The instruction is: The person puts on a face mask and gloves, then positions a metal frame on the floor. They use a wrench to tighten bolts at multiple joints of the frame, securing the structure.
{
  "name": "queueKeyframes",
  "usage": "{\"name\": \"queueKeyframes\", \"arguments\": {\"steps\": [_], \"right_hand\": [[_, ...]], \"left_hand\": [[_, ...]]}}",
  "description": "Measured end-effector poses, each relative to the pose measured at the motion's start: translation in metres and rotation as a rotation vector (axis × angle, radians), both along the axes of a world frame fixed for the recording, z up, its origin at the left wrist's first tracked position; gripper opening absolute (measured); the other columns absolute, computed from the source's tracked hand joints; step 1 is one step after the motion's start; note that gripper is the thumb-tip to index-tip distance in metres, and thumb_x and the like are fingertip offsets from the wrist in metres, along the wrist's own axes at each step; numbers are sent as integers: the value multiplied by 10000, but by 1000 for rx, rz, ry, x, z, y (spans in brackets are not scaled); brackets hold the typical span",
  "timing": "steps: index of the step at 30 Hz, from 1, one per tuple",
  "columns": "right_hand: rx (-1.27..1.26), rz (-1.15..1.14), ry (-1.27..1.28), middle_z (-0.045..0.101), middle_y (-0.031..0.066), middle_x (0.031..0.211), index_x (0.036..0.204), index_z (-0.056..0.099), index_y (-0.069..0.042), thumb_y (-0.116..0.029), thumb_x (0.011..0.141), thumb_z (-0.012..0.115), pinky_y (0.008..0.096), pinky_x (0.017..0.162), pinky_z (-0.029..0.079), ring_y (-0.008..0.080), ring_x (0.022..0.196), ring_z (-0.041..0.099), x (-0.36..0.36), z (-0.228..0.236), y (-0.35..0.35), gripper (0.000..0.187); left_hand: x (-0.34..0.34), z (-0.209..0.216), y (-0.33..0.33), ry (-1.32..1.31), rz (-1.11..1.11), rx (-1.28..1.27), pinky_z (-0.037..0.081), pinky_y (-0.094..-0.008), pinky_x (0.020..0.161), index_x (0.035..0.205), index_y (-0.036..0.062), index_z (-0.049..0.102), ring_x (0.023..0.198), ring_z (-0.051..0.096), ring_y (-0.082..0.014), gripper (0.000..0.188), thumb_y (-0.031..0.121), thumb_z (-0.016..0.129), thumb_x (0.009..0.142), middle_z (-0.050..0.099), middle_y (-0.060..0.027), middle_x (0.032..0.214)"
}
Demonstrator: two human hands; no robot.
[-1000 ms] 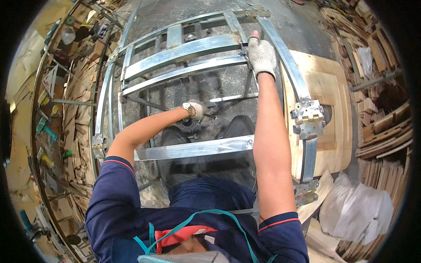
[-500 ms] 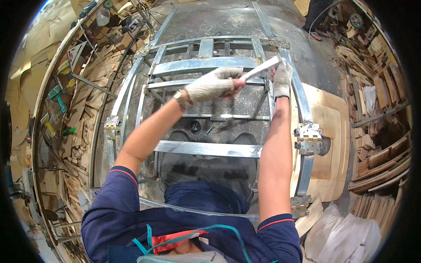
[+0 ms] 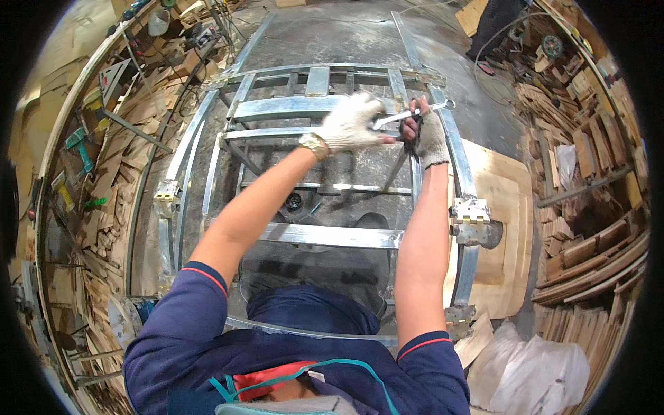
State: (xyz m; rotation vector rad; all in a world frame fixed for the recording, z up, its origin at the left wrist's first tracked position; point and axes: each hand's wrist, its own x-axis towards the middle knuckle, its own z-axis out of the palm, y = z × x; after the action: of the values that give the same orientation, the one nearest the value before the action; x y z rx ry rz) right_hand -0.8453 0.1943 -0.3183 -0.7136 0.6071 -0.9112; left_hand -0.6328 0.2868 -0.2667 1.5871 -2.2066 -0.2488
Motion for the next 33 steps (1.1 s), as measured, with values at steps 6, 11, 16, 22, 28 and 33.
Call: {"name": "queueKeyframes", "arguments": {"steps": [6,11,16,22,28,33], "right_hand": [[-94,-131,-48,552,71,668,1047,565,-108,-536,1106,447,335,508,411,196,541,505,17,-6,-4,448],[-179,-392,328,595,42,642,994,612,-71,-577,1083,470,291,463,398,157,485,520,26,11,3,534],[-537,-415,842,558,12,580,830,685,-42,-601,1034,529,298,475,408,117,485,509,28,82,-25,616],[-705,52,1294,555,10,615,880,701,-40,-595,1024,550,305,518,424,118,544,523,35,108,-63,593],[-629,127,1326,546,-2,623,909,693,-35,-552,1035,569,303,507,418,115,530,511,27,100,-63,546],[-610,52,1246,538,0,595,882,682,-54,-532,1033,575,296,474,399,111,511,506,20,92,-52,512]], "left_hand": [[52,-48,7,-380,196,-11,216,-588,1258,1658,206,302,1563,262,-443,1071,568,779,770,291,-258,1680],[50,-50,-1,-445,167,60,245,-590,1243,1664,204,280,1561,273,-436,1017,508,740,810,279,-263,1685],[58,-53,0,-385,117,-32,299,-564,1219,1611,179,382,1505,377,-428,929,380,763,788,386,-258,1622],[58,-44,4,-326,125,14,288,-538,1229,1601,187,408,1525,355,-414,921,385,778,781,396,-262,1618],[60,-48,3,-332,131,9,277,-527,1235,1603,199,409,1528,341,-412,894,435,774,821,390,-247,1625],[60,-51,2,-323,139,-11,282,-526,1232,1602,206,410,1510,363,-414,885,451,770,832,386,-242,1624]]}}
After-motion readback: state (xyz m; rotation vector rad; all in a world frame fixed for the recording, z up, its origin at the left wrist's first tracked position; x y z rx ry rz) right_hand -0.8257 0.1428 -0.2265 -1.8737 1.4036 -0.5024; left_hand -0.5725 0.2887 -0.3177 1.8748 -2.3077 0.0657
